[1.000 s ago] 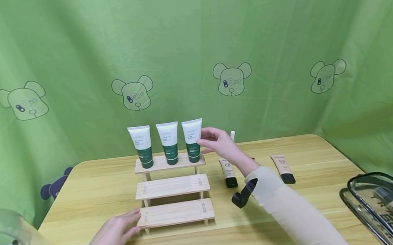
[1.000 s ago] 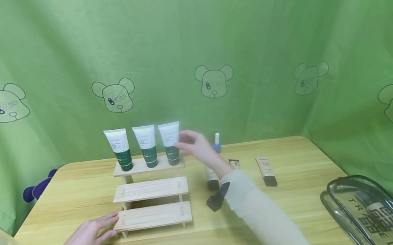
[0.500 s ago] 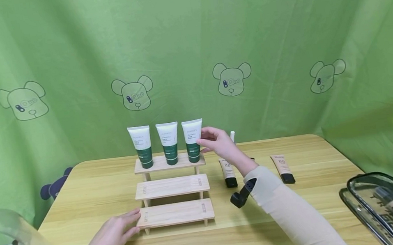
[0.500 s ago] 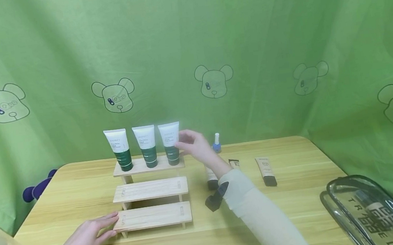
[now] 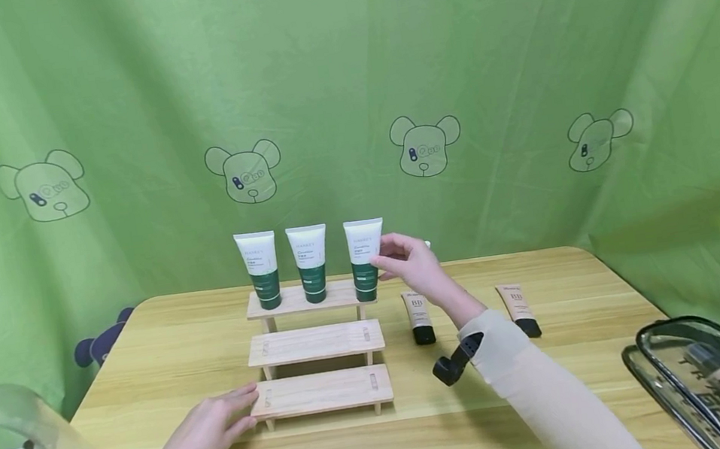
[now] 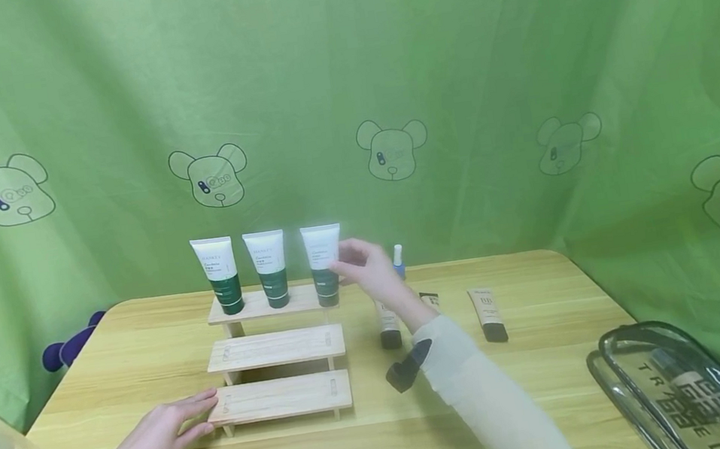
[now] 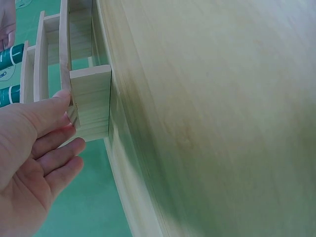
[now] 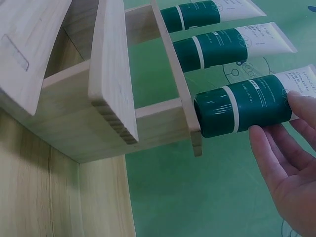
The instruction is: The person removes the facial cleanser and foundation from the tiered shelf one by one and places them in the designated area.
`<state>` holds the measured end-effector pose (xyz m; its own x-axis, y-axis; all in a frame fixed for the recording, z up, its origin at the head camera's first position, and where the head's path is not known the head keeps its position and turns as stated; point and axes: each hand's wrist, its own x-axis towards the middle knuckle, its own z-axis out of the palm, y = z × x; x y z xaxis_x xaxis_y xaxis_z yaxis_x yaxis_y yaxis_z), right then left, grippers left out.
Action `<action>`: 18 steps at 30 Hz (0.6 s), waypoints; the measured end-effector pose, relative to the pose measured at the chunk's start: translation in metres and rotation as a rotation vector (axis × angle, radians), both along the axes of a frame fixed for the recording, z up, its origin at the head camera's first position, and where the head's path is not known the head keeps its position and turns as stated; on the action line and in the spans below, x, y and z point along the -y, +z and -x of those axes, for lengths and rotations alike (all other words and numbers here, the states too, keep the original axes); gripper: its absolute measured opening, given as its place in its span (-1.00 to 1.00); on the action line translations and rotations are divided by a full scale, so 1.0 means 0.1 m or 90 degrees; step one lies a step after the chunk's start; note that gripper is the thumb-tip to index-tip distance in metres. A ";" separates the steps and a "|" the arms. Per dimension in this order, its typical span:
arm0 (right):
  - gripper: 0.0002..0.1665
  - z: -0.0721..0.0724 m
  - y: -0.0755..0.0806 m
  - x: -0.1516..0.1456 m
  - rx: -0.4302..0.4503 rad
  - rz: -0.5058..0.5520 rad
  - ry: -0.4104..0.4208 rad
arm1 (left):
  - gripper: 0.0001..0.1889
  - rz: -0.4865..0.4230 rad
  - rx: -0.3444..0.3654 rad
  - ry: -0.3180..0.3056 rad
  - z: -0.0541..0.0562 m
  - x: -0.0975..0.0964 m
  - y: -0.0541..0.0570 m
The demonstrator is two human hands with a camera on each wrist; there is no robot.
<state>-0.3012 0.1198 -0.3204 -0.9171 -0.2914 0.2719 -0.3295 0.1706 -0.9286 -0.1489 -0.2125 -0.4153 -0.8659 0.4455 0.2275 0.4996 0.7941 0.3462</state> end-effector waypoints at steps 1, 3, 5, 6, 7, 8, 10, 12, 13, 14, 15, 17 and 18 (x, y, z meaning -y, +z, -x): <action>-0.65 -0.01 0.01 -0.02 0.000 0.000 -0.003 | -0.56 0.000 0.001 0.000 0.00 0.00 0.00; -0.64 -0.04 0.01 -0.07 -0.002 0.002 -0.004 | -0.56 -0.001 0.002 0.001 0.00 0.00 0.00; -0.63 -0.07 0.01 -0.13 -0.004 0.003 -0.008 | -0.56 -0.001 0.001 0.002 0.00 0.00 0.00; -0.62 -0.09 0.02 -0.16 -0.005 0.003 -0.010 | -0.56 -0.001 0.000 0.002 0.00 0.00 0.00; -0.62 -0.11 0.02 -0.19 -0.005 0.004 -0.014 | -0.56 -0.001 -0.001 0.001 0.00 0.00 0.00; -0.62 -0.13 0.01 -0.22 -0.003 0.004 -0.017 | -0.57 0.000 -0.002 0.001 0.00 0.00 0.00; -0.61 -0.16 0.00 -0.29 0.002 0.006 -0.025 | -0.57 0.000 -0.003 0.000 0.00 0.00 -0.01; -0.61 -0.19 -0.02 -0.36 0.007 0.007 -0.032 | -0.57 -0.001 -0.004 -0.002 0.00 0.00 0.00; -0.60 -0.21 -0.03 -0.39 0.011 0.004 -0.035 | -0.57 -0.002 -0.004 -0.002 0.00 0.00 0.00; -0.60 -0.22 -0.04 -0.43 0.015 0.002 -0.038 | -0.57 -0.002 -0.005 -0.002 0.00 0.00 0.00; -0.61 -0.23 -0.06 -0.47 0.019 -0.002 -0.041 | -0.57 -0.003 -0.006 -0.003 0.00 0.00 0.00; -0.60 -0.27 -0.10 -0.53 0.027 -0.014 -0.048 | -0.57 -0.003 -0.009 -0.005 0.00 0.00 0.00; -0.59 -0.29 -0.11 -0.57 0.030 -0.021 -0.048 | -0.57 -0.004 -0.009 -0.006 0.00 0.00 0.00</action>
